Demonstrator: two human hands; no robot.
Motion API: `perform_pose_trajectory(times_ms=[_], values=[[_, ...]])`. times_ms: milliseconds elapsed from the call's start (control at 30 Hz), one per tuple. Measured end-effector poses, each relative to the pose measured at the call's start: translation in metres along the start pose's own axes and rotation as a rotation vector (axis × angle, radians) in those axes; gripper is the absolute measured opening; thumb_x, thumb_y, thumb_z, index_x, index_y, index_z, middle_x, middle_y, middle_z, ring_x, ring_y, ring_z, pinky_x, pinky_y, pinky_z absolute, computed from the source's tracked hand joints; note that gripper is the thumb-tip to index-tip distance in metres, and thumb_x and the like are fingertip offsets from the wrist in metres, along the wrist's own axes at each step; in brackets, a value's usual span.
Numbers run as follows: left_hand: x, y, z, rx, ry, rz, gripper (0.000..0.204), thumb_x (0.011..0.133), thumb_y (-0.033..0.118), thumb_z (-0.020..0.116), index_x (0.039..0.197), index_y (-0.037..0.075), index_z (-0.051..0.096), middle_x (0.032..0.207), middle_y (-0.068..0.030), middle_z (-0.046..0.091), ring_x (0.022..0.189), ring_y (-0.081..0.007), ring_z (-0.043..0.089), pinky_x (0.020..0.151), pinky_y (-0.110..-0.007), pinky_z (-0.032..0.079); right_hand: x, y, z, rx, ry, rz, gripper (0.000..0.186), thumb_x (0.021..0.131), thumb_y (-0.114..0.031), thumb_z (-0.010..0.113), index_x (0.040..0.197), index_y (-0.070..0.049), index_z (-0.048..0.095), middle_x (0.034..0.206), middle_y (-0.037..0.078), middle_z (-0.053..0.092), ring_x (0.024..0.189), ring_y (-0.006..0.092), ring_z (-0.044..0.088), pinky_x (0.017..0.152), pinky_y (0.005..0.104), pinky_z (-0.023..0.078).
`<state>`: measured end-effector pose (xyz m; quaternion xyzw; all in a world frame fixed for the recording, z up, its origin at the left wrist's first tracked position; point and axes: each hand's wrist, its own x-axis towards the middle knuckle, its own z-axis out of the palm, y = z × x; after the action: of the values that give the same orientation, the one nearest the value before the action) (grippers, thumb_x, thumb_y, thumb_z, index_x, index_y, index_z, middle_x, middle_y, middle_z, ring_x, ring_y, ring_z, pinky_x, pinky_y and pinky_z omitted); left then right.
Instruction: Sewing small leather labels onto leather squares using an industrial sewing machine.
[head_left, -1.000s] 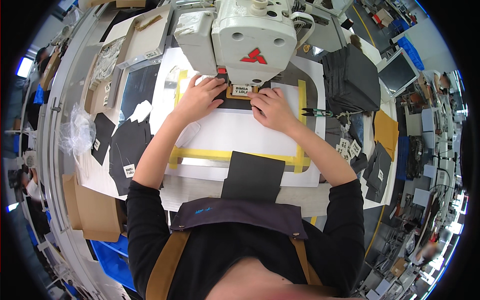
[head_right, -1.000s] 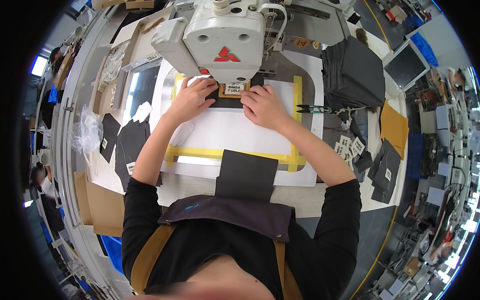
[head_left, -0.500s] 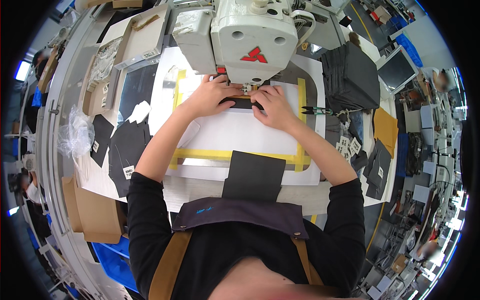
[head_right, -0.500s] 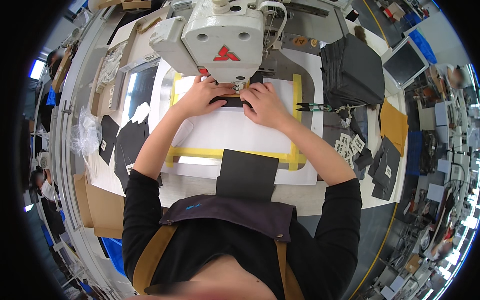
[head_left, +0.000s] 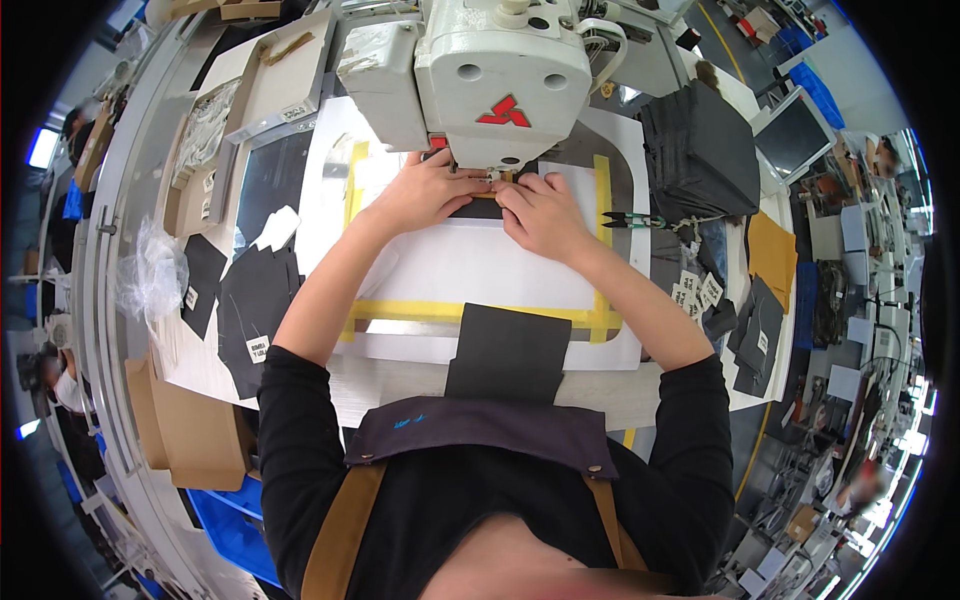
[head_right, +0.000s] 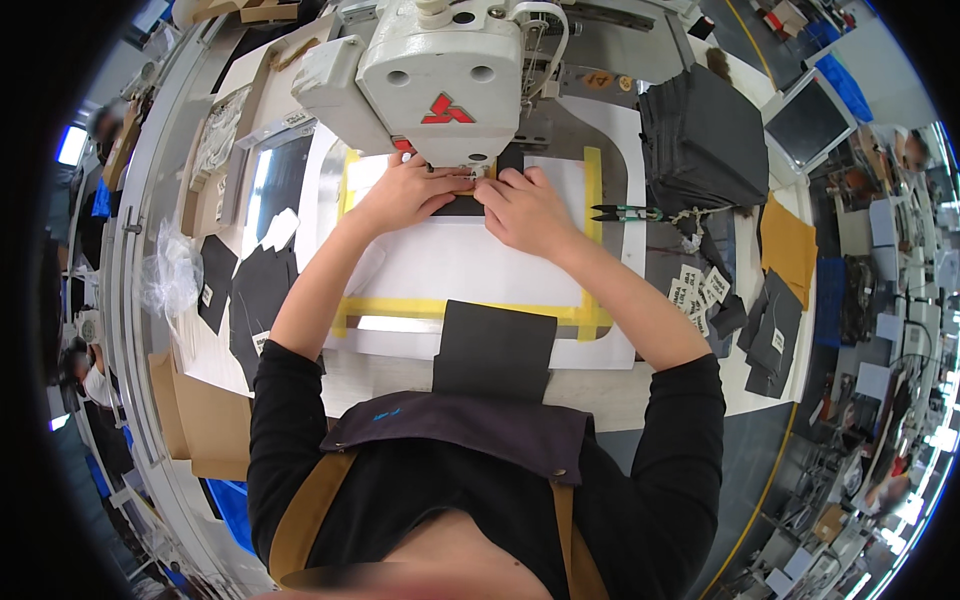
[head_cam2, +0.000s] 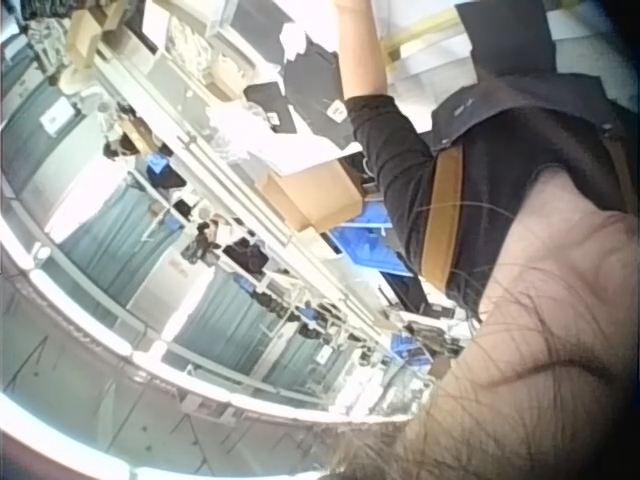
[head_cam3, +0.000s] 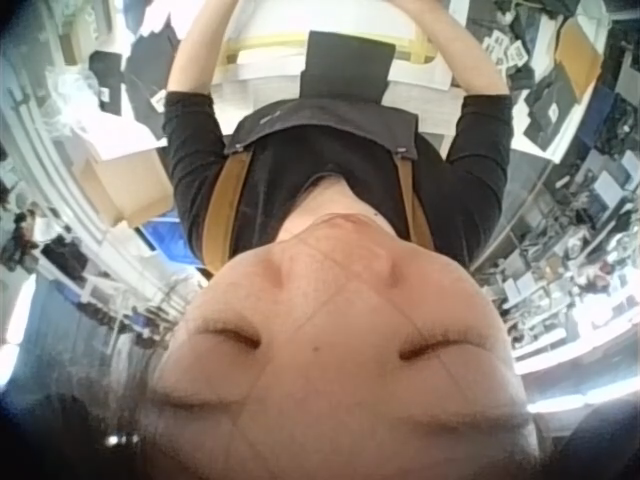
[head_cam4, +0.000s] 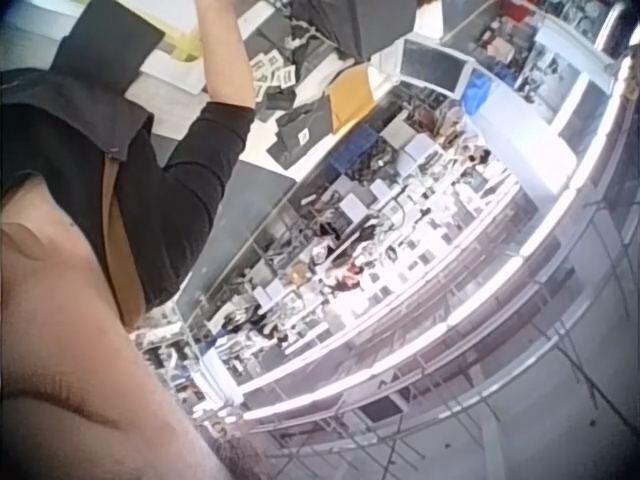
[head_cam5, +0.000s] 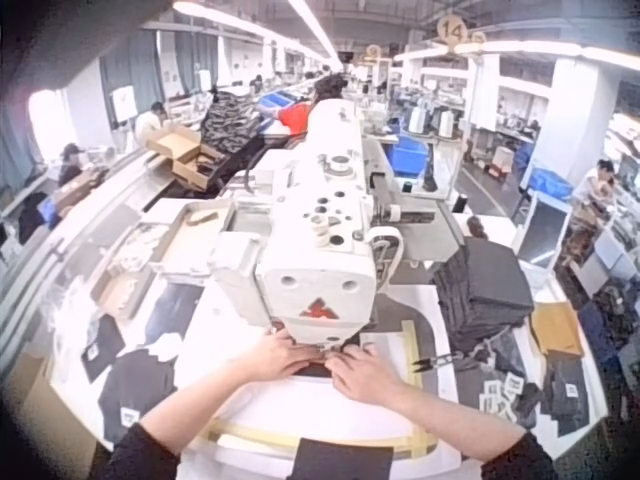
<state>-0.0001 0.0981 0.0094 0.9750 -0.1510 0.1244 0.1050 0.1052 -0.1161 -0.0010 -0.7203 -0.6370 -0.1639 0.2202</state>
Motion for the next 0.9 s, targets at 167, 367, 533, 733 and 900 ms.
perform_pose_trajectory(times_ms=[167,367,533,733,900], values=[[-0.004,0.002,0.003,0.076,-0.022,-0.019,0.026,0.088,0.027,0.064,0.114,0.026,0.068,0.114,0.0109,0.066,0.105,-0.0162,0.052,0.095,-0.040,0.033,0.001,0.000,0.002,-0.006,0.049,-0.018,0.020,0.078,-0.013,0.064,0.097,-0.009,0.058,0.097,0.000,0.066,0.088,0.0174,0.056,0.077,0.0353,0.038],[-0.007,0.014,0.016,0.104,0.091,-0.072,0.025,0.087,0.022,0.065,0.112,0.024,0.068,0.115,0.0091,0.065,0.110,-0.0161,0.053,0.096,-0.042,0.034,-0.002,0.004,0.001,0.035,0.073,-0.030,0.021,0.077,-0.013,0.065,0.097,-0.010,0.059,0.099,0.001,0.067,0.091,0.0190,0.056,0.080,0.0359,0.040],[-0.009,0.018,0.015,0.067,0.086,-0.131,0.027,0.087,0.017,0.064,0.112,0.024,0.068,0.121,0.0075,0.062,0.110,-0.0193,0.053,0.098,-0.045,0.034,-0.003,0.002,-0.001,0.085,0.091,-0.026,0.022,0.075,-0.011,0.067,0.096,-0.010,0.060,0.097,0.001,0.067,0.092,0.0195,0.057,0.079,0.0352,0.041],[-0.011,0.017,0.010,0.016,0.054,-0.140,0.029,0.088,0.015,0.061,0.115,0.025,0.067,0.119,0.0066,0.063,0.113,-0.0203,0.051,0.100,-0.046,0.032,-0.006,0.005,-0.002,0.123,0.147,-0.043,0.017,0.073,-0.009,0.069,0.087,-0.011,0.061,0.088,-0.001,0.066,0.085,0.0189,0.058,0.076,0.0339,0.041],[-0.003,0.005,0.010,0.013,0.039,-0.147,0.032,0.089,0.015,0.061,0.118,0.027,0.067,0.111,0.0027,0.065,0.113,-0.0212,0.051,0.100,-0.046,0.032,-0.003,0.017,-0.002,0.181,0.247,-0.038,0.015,0.070,-0.003,0.069,0.079,-0.010,0.060,0.070,0.001,0.061,0.065,0.0201,0.055,0.064,0.0314,0.042]])
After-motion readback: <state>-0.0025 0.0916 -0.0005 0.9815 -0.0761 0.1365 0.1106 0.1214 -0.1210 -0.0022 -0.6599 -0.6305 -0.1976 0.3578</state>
